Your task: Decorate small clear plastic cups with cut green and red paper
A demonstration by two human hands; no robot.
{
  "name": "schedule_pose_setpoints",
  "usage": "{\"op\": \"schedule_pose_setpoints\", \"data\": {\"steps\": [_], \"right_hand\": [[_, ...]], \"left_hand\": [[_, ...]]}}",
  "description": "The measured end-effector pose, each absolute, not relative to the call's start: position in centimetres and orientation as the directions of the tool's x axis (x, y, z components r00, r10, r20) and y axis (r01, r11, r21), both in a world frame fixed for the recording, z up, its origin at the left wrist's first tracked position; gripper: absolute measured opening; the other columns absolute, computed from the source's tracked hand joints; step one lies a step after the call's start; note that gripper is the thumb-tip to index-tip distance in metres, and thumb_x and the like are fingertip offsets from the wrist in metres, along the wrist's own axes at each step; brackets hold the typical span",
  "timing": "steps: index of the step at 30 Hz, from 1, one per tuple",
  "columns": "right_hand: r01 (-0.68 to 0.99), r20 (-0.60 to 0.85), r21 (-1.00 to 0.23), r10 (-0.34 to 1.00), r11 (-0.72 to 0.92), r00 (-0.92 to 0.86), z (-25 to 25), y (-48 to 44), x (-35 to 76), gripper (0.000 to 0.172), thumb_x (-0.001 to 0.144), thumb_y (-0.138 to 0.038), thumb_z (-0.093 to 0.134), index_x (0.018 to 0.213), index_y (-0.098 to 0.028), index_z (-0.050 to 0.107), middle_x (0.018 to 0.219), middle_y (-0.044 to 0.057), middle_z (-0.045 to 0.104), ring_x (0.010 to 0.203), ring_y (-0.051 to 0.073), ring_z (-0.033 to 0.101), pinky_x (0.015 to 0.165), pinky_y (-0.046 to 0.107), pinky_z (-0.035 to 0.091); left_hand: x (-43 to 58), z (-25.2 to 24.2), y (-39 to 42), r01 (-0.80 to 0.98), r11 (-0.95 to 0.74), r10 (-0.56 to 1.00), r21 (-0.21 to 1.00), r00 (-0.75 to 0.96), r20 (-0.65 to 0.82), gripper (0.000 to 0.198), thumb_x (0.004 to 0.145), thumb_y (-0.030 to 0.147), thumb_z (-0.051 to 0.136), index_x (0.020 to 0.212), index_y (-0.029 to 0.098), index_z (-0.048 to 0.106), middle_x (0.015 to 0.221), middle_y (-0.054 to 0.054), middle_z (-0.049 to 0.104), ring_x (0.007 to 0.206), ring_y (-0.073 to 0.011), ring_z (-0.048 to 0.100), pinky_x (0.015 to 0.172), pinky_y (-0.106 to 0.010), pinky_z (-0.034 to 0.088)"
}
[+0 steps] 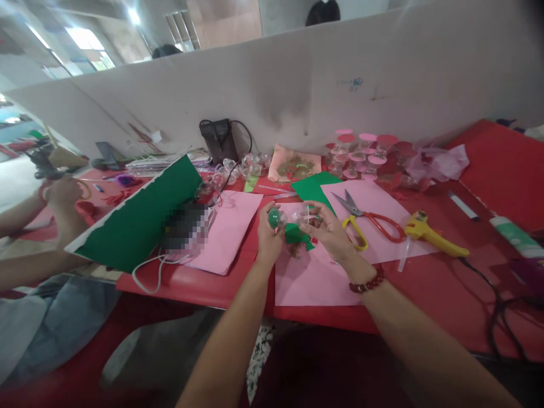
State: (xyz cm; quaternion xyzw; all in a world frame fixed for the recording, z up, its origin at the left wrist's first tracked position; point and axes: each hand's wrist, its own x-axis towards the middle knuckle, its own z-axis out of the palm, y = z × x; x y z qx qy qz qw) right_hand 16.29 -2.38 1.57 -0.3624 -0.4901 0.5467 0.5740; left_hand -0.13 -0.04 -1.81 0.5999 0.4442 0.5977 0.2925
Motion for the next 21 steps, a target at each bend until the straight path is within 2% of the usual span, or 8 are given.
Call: {"op": "schedule_pose_setpoints", "data": {"steps": [6,13,19,21], "right_hand": [[-0.163,0.201,-0.969,0.977,0.187,-0.072,0.9,-2.1,15.9,0.06,0.06,-0.034,0.088,0.113,-0.028,0.061,0.103,0.0,0.061,0.078,0.012,0.058,0.076,0.029,0.051],[-0.023,0.288,-0.958,0.955,0.287,-0.066,-1.1,-1.6,15.9,0.063,0.064,-0.036,0.086,0.121,-0.029,0.061,0.112,0.003,0.063,0.087,0.017,0.06,0.08,0.032,0.051],[0.157,0.418,-0.895,0.908,0.418,-0.038,-0.5,-1.9,15.7,0.061,0.068,-0.043,0.083,0.124,-0.03,0.062,0.106,0.004,0.059,0.081,0.018,0.058,0.079,0.036,0.051],[0.243,0.465,-0.854,0.885,0.459,-0.038,0.1,-2.3,15.6,0.059,0.071,-0.047,0.081,0.124,-0.03,0.062,0.11,0.006,0.059,0.087,0.021,0.059,0.083,0.038,0.051]], "left_hand": [[-0.3,-2.3,0.1,0.226,-0.458,0.866,0.859,-0.103,0.489,0.053,0.077,0.013,0.061,0.127,0.023,0.048,0.128,-0.01,0.057,0.117,-0.0239,0.056,0.1,-0.039,0.044],[-0.1,-1.9,-0.2,0.317,-0.459,0.856,0.83,-0.089,0.508,0.055,0.069,0.005,0.054,0.121,0.022,0.05,0.124,-0.008,0.059,0.112,-0.0226,0.057,0.098,-0.038,0.045],[0.2,-2.1,-0.2,0.192,-0.443,0.883,0.876,-0.072,0.463,0.05,0.069,0.012,0.06,0.117,0.023,0.052,0.121,-0.008,0.058,0.106,-0.0216,0.058,0.089,-0.034,0.048],[0.3,-2.4,0.0,0.131,-0.427,0.897,0.895,-0.062,0.437,0.05,0.069,0.016,0.064,0.118,0.023,0.052,0.121,-0.008,0.058,0.102,-0.0212,0.059,0.086,-0.033,0.049]]}}
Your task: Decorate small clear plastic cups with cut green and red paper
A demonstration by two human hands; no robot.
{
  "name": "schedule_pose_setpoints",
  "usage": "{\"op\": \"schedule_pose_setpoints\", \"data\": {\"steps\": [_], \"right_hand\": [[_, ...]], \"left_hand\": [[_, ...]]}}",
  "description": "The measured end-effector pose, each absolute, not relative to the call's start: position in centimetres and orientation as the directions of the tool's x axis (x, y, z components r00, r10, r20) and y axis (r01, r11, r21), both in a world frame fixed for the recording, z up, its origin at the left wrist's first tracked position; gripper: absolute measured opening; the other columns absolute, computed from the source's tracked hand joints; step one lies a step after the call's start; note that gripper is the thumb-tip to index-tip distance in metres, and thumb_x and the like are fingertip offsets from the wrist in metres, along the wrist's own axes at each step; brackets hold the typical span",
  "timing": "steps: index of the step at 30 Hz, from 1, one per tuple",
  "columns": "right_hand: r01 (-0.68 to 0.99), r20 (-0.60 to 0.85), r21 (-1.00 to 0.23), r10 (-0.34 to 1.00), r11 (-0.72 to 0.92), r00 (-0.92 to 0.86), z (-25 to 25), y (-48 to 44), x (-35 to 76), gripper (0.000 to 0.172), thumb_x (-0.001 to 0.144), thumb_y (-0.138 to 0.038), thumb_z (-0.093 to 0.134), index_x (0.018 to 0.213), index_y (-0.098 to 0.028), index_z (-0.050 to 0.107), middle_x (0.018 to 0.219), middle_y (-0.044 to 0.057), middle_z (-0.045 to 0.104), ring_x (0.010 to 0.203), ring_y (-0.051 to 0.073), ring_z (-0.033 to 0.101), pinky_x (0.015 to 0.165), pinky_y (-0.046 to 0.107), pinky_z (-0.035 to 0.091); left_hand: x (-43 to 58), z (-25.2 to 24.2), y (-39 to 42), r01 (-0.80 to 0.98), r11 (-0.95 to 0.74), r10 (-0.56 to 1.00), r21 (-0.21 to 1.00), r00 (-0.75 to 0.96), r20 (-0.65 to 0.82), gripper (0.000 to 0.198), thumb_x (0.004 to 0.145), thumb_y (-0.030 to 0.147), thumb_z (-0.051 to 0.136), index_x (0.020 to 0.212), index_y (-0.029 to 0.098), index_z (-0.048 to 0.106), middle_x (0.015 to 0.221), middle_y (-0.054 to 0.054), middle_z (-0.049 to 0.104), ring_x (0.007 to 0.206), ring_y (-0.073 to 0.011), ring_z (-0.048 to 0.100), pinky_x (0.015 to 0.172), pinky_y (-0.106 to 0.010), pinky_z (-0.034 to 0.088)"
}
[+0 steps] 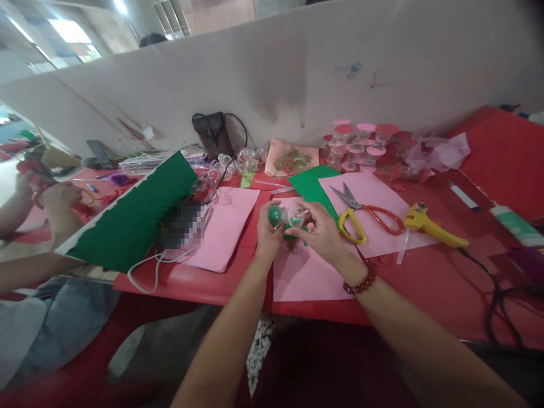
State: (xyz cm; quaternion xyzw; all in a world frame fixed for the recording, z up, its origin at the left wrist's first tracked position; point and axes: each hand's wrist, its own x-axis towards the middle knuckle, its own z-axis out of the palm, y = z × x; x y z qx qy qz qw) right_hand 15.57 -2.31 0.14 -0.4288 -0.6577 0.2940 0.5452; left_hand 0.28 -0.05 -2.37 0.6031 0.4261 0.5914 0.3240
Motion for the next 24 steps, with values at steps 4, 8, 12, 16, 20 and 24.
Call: {"op": "schedule_pose_setpoints", "data": {"steps": [4,8,12,16,20,24], "right_hand": [[0.372,0.553,-0.764,0.832,0.528,-0.046,1.3,-3.1,15.1,0.054,0.075,-0.053,0.075,0.123,-0.032,0.062,0.113,0.008,0.059,0.105,0.028,0.058,0.092,0.044,0.05],[0.412,0.586,-0.728,0.809,0.548,-0.042,1.6,-3.5,14.7,0.056,0.078,-0.055,0.072,0.127,-0.031,0.061,0.11,0.009,0.059,0.107,0.029,0.057,0.095,0.046,0.049],[0.444,0.588,-0.712,0.808,0.544,-0.048,1.8,-3.7,14.3,0.057,0.081,-0.053,0.07,0.132,-0.031,0.059,0.111,0.009,0.057,0.104,0.028,0.058,0.092,0.045,0.051],[0.461,0.603,-0.692,0.796,0.556,-0.056,1.8,-3.8,14.2,0.056,0.082,-0.05,0.07,0.133,-0.032,0.058,0.108,0.008,0.055,0.1,0.026,0.057,0.088,0.044,0.053],[0.477,0.601,-0.686,0.797,0.55,-0.055,1.8,-3.7,14.3,0.056,0.08,-0.047,0.072,0.133,-0.034,0.058,0.106,0.007,0.054,0.098,0.025,0.057,0.085,0.043,0.055],[0.458,0.597,-0.697,0.8,0.551,-0.053,1.6,-3.6,14.2,0.056,0.081,-0.043,0.073,0.134,-0.033,0.057,0.107,0.007,0.054,0.099,0.025,0.057,0.087,0.043,0.054]], "left_hand": [[0.4,-2.6,0.1,0.03,-0.385,0.922,0.923,-0.038,0.386,0.053,0.068,0.026,0.073,0.118,0.024,0.055,0.113,-0.007,0.061,0.097,-0.0216,0.061,0.084,-0.034,0.051],[0.6,-2.2,-0.2,-0.124,-0.319,0.946,0.939,0.021,0.324,0.061,0.064,0.036,0.08,0.118,0.025,0.053,0.107,-0.006,0.063,0.09,-0.0212,0.062,0.078,-0.034,0.052],[0.8,-1.9,-0.5,-0.22,-0.239,0.963,0.946,0.073,0.26,0.068,0.059,0.041,0.084,0.117,0.027,0.051,0.102,-0.004,0.063,0.082,-0.0197,0.063,0.071,-0.032,0.052],[0.8,-1.9,-0.4,-0.216,-0.227,0.965,0.95,0.079,0.249,0.066,0.06,0.039,0.083,0.116,0.028,0.051,0.102,-0.003,0.063,0.082,-0.0192,0.063,0.071,-0.032,0.051],[0.9,-2.0,-0.2,-0.225,-0.236,0.963,0.945,0.077,0.259,0.061,0.061,0.036,0.082,0.114,0.028,0.053,0.102,-0.003,0.063,0.083,-0.0187,0.062,0.074,-0.032,0.052],[0.9,-2.1,-0.1,-0.253,-0.255,0.959,0.933,0.056,0.277,0.058,0.062,0.033,0.081,0.113,0.027,0.054,0.1,-0.003,0.063,0.084,-0.018,0.062,0.075,-0.031,0.052]]}}
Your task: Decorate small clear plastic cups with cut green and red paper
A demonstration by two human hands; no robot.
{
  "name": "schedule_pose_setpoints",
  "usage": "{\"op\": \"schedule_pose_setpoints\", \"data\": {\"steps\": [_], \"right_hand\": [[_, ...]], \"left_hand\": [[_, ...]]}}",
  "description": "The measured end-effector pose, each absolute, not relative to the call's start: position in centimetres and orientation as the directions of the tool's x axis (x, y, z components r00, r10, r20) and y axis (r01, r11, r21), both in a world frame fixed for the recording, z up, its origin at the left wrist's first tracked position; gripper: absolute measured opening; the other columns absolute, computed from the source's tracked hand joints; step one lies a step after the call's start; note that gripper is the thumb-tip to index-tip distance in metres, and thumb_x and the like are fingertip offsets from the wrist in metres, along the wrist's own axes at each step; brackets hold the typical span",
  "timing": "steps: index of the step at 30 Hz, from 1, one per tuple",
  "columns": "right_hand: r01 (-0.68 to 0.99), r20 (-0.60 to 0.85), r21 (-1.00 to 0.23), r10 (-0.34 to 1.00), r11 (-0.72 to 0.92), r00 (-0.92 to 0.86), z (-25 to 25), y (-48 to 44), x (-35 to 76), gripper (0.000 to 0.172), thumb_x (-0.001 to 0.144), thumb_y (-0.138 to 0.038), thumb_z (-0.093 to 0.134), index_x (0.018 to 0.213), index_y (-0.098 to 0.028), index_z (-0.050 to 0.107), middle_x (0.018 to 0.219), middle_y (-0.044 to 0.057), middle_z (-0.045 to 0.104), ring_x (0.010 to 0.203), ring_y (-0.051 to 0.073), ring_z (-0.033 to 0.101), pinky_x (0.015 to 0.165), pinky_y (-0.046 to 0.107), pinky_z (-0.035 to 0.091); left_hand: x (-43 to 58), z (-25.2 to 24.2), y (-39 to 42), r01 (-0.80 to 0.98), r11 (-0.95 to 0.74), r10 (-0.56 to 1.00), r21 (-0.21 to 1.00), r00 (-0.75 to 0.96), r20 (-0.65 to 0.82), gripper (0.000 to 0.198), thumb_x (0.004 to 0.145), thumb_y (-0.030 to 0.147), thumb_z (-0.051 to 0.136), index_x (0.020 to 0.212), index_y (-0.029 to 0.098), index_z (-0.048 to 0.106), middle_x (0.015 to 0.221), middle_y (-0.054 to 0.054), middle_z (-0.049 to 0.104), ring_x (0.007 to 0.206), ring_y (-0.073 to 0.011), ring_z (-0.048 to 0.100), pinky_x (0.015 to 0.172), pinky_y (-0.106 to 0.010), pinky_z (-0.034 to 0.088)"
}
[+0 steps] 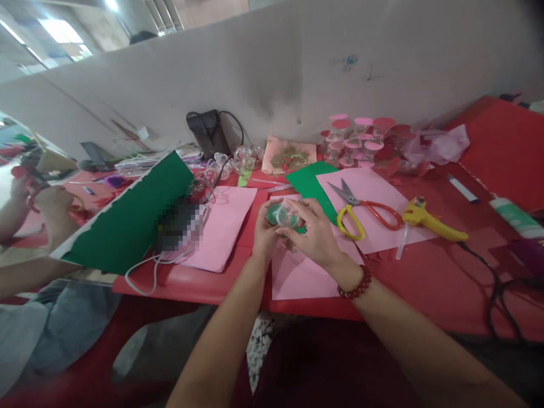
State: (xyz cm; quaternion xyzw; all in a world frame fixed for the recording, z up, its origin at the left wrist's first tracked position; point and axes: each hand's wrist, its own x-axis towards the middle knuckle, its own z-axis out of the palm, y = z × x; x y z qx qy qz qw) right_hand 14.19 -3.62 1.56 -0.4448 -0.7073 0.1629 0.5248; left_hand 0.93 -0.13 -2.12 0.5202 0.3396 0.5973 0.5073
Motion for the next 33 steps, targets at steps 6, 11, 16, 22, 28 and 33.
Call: {"op": "schedule_pose_setpoints", "data": {"steps": [6,11,16,22,28,33], "right_hand": [[0.452,0.569,-0.72,0.821,0.527,-0.049,1.5,-3.5,14.3,0.053,0.081,-0.039,0.073,0.131,-0.033,0.059,0.11,0.007,0.055,0.099,0.025,0.058,0.087,0.043,0.053],[0.369,0.516,-0.791,0.856,0.488,-0.027,1.0,-2.4,15.6,0.049,0.078,-0.035,0.075,0.125,-0.029,0.063,0.115,0.009,0.059,0.102,0.025,0.058,0.091,0.043,0.051],[0.199,0.334,-0.922,0.942,0.333,-0.031,0.3,-1.3,16.7,0.056,0.077,-0.035,0.074,0.131,-0.028,0.059,0.125,0.008,0.062,0.106,0.024,0.061,0.094,0.042,0.049],[0.138,0.266,-0.953,0.963,0.27,-0.051,0.1,-1.3,16.7,0.06,0.075,-0.031,0.073,0.133,-0.026,0.057,0.129,0.009,0.062,0.108,0.023,0.062,0.092,0.039,0.051],[0.112,0.273,-0.954,0.96,0.277,-0.055,0.2,-1.4,16.7,0.061,0.076,-0.03,0.073,0.134,-0.028,0.056,0.138,0.008,0.058,0.105,0.021,0.063,0.091,0.039,0.054],[0.006,0.243,-0.97,0.969,0.243,-0.052,0.5,-1.6,16.4,0.05,0.083,-0.036,0.066,0.131,-0.027,0.059,0.136,0.008,0.06,0.105,0.02,0.065,0.092,0.038,0.054]], "left_hand": [[0.8,-2.5,-0.2,-0.218,-0.248,0.965,0.944,0.035,0.262,0.06,0.063,0.026,0.077,0.118,0.026,0.053,0.106,-0.005,0.063,0.087,-0.0187,0.063,0.076,-0.032,0.054],[0.7,-2.7,0.0,-0.167,-0.266,0.961,0.949,0.033,0.275,0.064,0.068,0.019,0.068,0.129,0.029,0.051,0.13,-0.009,0.058,0.107,-0.0224,0.062,0.088,-0.037,0.053],[0.8,-2.3,0.0,-0.302,-0.134,0.989,0.944,0.02,0.147,0.072,0.068,0.015,0.066,0.137,0.028,0.049,0.14,-0.008,0.054,0.12,-0.0242,0.057,0.097,-0.037,0.048],[0.5,-1.7,-0.2,-0.338,-0.105,0.994,0.935,-0.002,0.11,0.07,0.067,0.021,0.078,0.133,0.026,0.056,0.144,-0.008,0.053,0.129,-0.0259,0.05,0.108,-0.038,0.04],[0.4,-1.5,-0.3,-0.294,-0.117,0.993,0.948,-0.045,0.109,0.066,0.067,0.021,0.079,0.13,0.025,0.059,0.139,-0.008,0.057,0.127,-0.0258,0.052,0.107,-0.038,0.041],[0.4,-1.5,-0.1,-0.279,-0.133,0.991,0.951,-0.071,0.118,0.066,0.064,0.016,0.078,0.127,0.025,0.062,0.134,-0.007,0.061,0.12,-0.0244,0.057,0.103,-0.036,0.044]]}}
